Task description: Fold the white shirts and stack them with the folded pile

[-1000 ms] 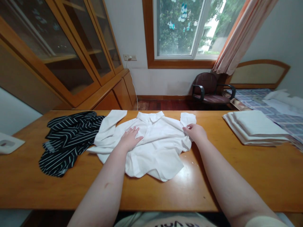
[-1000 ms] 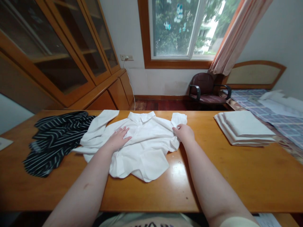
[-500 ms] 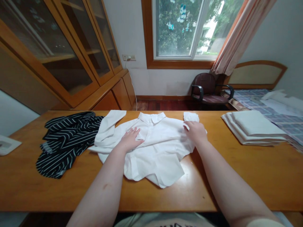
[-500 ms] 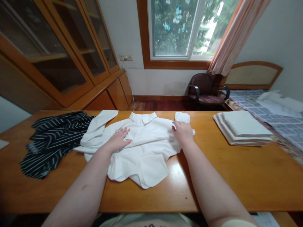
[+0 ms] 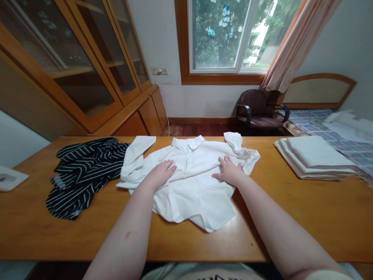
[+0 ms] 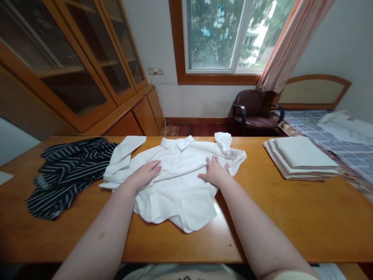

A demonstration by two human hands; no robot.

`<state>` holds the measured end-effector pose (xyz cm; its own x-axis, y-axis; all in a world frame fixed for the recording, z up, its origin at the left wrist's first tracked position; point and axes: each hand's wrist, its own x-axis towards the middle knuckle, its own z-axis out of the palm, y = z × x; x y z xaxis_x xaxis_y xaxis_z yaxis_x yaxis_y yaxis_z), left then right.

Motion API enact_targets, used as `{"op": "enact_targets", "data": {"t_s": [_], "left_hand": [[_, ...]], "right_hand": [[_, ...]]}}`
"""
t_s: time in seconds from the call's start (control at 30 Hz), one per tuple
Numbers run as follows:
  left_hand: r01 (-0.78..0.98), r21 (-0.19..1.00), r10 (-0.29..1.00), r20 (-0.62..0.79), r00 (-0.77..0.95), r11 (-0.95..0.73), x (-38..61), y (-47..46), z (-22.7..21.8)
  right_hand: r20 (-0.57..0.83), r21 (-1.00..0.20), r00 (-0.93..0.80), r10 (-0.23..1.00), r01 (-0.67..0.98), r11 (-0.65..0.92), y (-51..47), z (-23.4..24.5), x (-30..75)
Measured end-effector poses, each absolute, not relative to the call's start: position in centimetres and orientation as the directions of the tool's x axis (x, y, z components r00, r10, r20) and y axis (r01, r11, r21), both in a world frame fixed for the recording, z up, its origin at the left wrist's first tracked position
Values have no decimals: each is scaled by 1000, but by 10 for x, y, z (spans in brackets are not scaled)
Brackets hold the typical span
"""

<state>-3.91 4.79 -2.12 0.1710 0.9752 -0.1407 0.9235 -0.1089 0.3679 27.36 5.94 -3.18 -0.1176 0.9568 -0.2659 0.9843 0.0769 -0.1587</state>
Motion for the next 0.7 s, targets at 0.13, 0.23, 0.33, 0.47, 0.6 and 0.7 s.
{"op": "enact_targets", "data": {"t_s": [0.13,0.23,0.33,0.47,0.6,0.7], "left_hand": [[960,263,988,-98,123,-93,-44,46,-20],[975,202,990,-90,107,-87,-46,46,-19],[979,192,995,-53,82,-71,-44,44,-11],[976,216,999,-34,7,0,-38,40,1],[977,206,988,-135,75,-46,-36,40,-7],[982,168,989,-103,107,-89,-36,45,-20]], "right_hand": [[-260,-192,-110,959,980,60,67,-35,288],[-254,-207,-93,963,978,40,71,-37,296],[-236,-216,-76,969,976,24,75,-40,302],[-199,-172,-70,978,985,35,80,-46,305],[-99,-138,-41,994,990,27,79,-41,303],[70,-153,-86,994,984,96,70,-26,295]]}}
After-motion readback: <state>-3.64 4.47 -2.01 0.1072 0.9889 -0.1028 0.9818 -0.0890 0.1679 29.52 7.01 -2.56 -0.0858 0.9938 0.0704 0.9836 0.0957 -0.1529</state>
